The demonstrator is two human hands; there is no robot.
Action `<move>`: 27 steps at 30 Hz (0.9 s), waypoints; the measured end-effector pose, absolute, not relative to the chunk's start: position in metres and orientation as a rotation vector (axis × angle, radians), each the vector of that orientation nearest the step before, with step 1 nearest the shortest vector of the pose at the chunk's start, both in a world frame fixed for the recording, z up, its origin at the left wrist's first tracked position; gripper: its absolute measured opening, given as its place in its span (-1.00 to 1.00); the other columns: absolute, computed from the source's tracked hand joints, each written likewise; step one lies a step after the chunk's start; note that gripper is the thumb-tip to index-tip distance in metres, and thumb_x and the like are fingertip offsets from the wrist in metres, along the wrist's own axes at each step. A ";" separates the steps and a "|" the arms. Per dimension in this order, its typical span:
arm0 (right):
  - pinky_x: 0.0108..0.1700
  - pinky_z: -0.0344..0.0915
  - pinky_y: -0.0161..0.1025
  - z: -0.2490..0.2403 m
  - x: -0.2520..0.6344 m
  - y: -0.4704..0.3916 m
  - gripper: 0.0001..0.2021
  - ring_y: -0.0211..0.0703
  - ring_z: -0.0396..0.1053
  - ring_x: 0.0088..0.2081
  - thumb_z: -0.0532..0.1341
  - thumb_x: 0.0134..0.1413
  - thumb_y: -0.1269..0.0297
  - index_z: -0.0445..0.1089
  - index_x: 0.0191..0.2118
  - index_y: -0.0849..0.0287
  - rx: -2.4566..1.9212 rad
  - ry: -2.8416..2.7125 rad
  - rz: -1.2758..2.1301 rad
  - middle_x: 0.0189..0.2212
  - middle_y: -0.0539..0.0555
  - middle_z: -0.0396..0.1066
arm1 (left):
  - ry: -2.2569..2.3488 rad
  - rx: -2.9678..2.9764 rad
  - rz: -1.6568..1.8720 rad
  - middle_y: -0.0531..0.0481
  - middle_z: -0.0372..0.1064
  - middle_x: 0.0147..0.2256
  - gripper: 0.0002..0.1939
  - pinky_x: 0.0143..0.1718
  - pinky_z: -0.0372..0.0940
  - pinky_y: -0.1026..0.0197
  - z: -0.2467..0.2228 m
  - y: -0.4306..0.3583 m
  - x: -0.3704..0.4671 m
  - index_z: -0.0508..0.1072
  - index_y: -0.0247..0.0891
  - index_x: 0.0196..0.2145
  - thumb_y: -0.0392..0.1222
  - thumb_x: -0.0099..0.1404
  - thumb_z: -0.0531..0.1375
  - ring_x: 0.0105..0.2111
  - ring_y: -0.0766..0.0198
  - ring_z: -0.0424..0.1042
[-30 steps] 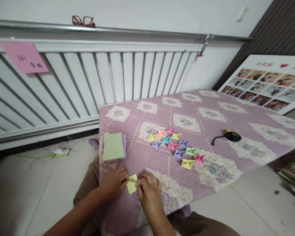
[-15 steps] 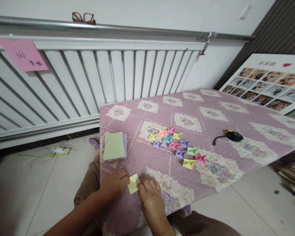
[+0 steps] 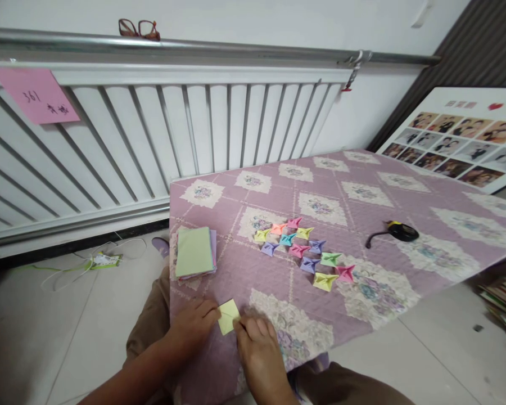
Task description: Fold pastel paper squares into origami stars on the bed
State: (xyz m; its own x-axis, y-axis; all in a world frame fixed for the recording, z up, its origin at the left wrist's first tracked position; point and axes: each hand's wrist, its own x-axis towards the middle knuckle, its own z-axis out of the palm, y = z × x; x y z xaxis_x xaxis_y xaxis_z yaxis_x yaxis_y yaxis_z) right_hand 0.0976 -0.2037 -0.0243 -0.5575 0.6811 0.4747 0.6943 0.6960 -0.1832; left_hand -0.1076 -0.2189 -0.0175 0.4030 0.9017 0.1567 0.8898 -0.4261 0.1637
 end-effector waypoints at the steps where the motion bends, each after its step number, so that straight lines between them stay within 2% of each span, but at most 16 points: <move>1: -0.07 0.14 -0.14 -0.024 0.098 -0.206 -0.72 -0.12 0.34 -0.20 0.05 0.20 0.49 0.41 -0.10 0.08 -1.068 -2.404 -0.035 -0.24 0.04 0.46 | 1.670 2.593 0.332 -0.01 0.37 -0.19 -0.83 -0.25 0.23 0.17 -0.016 -0.222 -0.106 0.39 -0.19 -0.10 -0.25 0.39 0.06 -0.25 0.20 0.30; 3: -0.03 0.13 -0.12 -0.022 0.100 -0.210 -0.68 -0.10 0.35 -0.15 0.04 0.18 0.50 0.39 -0.04 0.08 -1.096 -2.437 -0.062 -0.19 0.05 0.47 | 1.711 2.612 0.295 -0.03 0.36 -0.12 -0.71 -0.23 0.22 0.14 -0.012 -0.229 -0.102 0.31 -0.11 0.06 -0.20 0.40 0.06 -0.21 0.17 0.31; 5: -0.01 0.12 -0.11 -0.021 0.101 -0.214 -0.65 -0.07 0.35 -0.09 0.03 0.17 0.50 0.38 0.00 0.08 -1.108 -2.461 -0.110 -0.13 0.06 0.47 | 1.740 2.628 0.250 -0.06 0.34 -0.05 -0.64 -0.22 0.21 0.12 -0.010 -0.237 -0.098 0.25 -0.05 0.13 -0.15 0.39 0.07 -0.16 0.12 0.31; 10: 0.01 0.11 -0.12 -0.020 0.102 -0.217 -0.64 -0.09 0.37 -0.07 0.01 0.18 0.45 0.37 0.01 0.05 -1.120 -2.455 -0.179 -0.12 0.03 0.49 | 1.782 2.634 0.226 -0.10 0.30 0.04 -0.60 -0.18 0.17 0.08 -0.012 -0.248 -0.095 0.27 -0.01 0.14 -0.05 0.36 0.10 -0.05 0.04 0.27; 15: 0.08 0.05 -0.10 -0.019 0.093 -0.222 -0.67 -0.09 0.38 -0.06 0.05 0.15 0.40 0.38 0.01 0.16 -1.009 -2.475 -0.292 -0.08 0.08 0.49 | 1.793 2.686 0.316 -0.11 0.30 0.05 -0.62 -0.17 0.13 0.07 -0.013 -0.250 -0.096 0.30 -0.02 0.12 -0.03 0.37 0.06 -0.08 0.06 0.28; 19: 0.07 0.03 -0.11 -0.021 0.087 -0.225 -0.63 -0.09 0.38 -0.04 0.08 0.08 0.40 0.37 0.02 0.18 -0.985 -2.487 -0.327 -0.05 0.07 0.49 | 1.748 2.764 0.430 -0.10 0.28 0.08 -0.61 -0.04 0.08 0.05 -0.015 -0.249 -0.101 0.32 -0.09 0.11 0.01 0.39 0.03 0.02 0.06 0.21; 23: 0.07 0.03 -0.13 -0.022 0.087 -0.226 -0.63 -0.12 0.38 -0.03 0.08 0.08 0.37 0.36 0.03 0.14 -1.011 -2.490 -0.297 -0.03 0.03 0.48 | 1.628 2.819 0.499 -0.03 0.31 0.05 -0.67 0.09 -0.01 0.10 -0.015 -0.248 -0.105 0.36 -0.17 0.06 -0.07 0.43 -0.01 0.10 0.13 0.14; 27: 0.08 0.05 -0.15 -0.024 0.088 -0.227 -0.68 -0.14 0.37 0.00 0.08 0.17 0.28 0.37 0.02 0.07 -1.049 -2.480 -0.240 -0.02 -0.01 0.48 | 1.621 2.776 0.564 -0.04 0.33 0.01 -0.67 0.11 -0.01 0.13 -0.012 -0.248 -0.107 0.34 -0.21 0.07 -0.11 0.44 -0.02 0.09 0.16 0.16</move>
State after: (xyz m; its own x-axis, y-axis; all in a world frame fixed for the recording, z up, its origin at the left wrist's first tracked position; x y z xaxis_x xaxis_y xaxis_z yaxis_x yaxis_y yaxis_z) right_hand 0.0879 -0.2270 -0.0239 -0.6185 0.6405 0.4553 0.7160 0.6980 -0.0093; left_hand -0.1073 -0.2478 -0.0120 0.4490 0.8206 0.3535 0.8627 -0.5012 0.0678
